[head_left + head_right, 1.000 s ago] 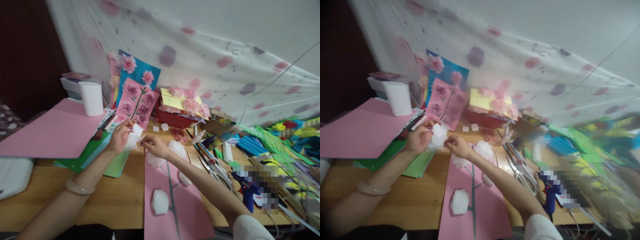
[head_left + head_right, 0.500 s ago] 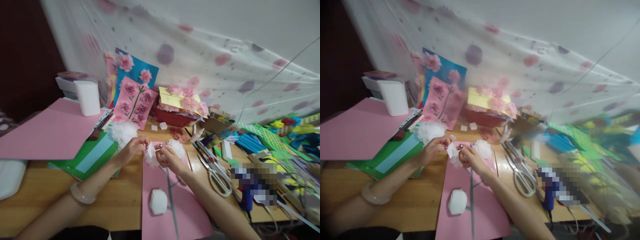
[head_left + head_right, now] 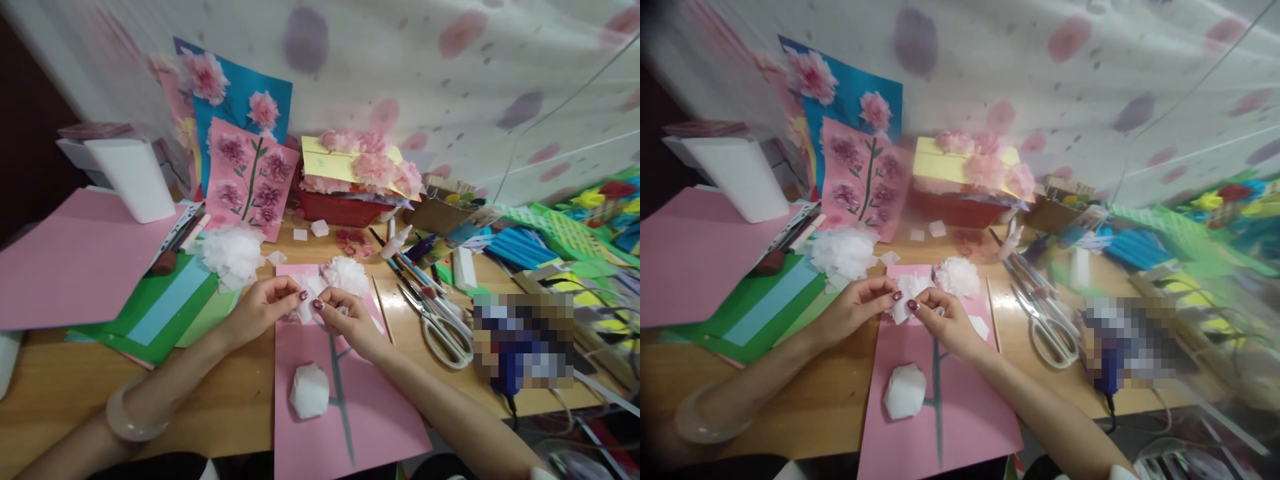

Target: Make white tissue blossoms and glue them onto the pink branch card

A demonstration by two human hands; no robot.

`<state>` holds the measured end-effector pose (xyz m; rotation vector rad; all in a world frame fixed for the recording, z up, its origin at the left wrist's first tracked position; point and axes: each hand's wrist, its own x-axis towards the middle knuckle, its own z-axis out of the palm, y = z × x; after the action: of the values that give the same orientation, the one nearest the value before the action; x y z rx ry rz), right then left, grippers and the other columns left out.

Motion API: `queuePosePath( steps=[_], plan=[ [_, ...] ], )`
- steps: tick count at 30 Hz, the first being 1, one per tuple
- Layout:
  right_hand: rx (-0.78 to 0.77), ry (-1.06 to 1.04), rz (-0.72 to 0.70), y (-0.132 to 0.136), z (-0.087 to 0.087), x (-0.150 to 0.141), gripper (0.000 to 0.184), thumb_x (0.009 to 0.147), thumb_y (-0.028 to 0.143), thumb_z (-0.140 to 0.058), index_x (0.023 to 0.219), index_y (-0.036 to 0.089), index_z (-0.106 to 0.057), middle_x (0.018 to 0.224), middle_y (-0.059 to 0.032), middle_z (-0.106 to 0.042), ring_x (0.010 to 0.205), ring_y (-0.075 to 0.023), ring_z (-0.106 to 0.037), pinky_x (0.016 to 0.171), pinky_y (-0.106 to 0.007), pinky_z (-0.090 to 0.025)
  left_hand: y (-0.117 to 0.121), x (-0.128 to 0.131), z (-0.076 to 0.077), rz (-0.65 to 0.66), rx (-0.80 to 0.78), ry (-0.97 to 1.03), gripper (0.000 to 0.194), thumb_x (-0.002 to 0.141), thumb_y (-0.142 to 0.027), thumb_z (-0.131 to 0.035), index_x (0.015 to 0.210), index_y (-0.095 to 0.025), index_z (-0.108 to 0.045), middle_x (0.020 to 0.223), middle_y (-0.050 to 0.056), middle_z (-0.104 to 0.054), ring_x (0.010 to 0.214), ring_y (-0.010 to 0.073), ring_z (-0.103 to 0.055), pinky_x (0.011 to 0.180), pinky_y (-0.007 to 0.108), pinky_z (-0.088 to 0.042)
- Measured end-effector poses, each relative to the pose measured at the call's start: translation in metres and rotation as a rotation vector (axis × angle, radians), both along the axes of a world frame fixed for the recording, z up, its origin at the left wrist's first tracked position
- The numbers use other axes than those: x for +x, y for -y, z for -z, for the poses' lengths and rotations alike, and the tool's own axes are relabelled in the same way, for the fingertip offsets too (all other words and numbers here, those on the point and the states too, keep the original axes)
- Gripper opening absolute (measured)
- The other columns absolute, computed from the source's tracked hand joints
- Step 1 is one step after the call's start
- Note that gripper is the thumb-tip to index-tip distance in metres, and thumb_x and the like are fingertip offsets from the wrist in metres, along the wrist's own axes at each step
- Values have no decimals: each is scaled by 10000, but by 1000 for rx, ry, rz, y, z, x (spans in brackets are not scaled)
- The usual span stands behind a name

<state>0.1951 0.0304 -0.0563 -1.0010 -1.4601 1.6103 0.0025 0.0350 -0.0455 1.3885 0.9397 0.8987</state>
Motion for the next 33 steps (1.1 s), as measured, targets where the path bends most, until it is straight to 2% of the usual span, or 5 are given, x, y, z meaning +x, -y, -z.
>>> queuePosePath(
  steps=[4,8,12,20,33],
  plan=[
    [-21,-16,8,1,7,3,347,820,506,-641,726,187,-539,477,89,-357,414,-63,-249,420,-226,-162,3,2,3,-104,84,-100,161,820,-338,-623,817,-177,-630,762,14,-656,681,145,-609,632,265,-498],
    [-67,5,81,3,11,2,339,820,500,-638,726,186,-552,461,87,-375,393,-60,-263,408,-221,-181,11,5,-2,-385,579,-301,45,802,-230,-668,825,-204,-640,811,18,-671,780,169,-629,723,298,-513],
    [-158,-57,85,6,13,1,331,806,512,-644,763,192,-569,454,95,-354,375,-60,-270,384,-214,-193,18,11,-5,-260,866,-412,243,764,-256,-748,986,-223,-654,928,43,-717,885,201,-659,808,333,-522],
    [-198,-268,-12,8,13,2,304,882,462,-540,851,177,-641,488,83,-342,404,-67,-247,375,-209,-191,17,13,3,-274,769,-408,54,867,-198,-613,868,-234,-652,844,19,-730,837,186,-666,768,341,-515],
    [-68,-91,24,14,7,4,249,872,431,-585,835,189,-630,542,64,-418,470,-80,-343,442,-221,-288,18,10,7,-257,771,-398,81,821,-235,-685,769,-247,-624,836,-19,-764,834,197,-720,983,451,-454]
  ],
)
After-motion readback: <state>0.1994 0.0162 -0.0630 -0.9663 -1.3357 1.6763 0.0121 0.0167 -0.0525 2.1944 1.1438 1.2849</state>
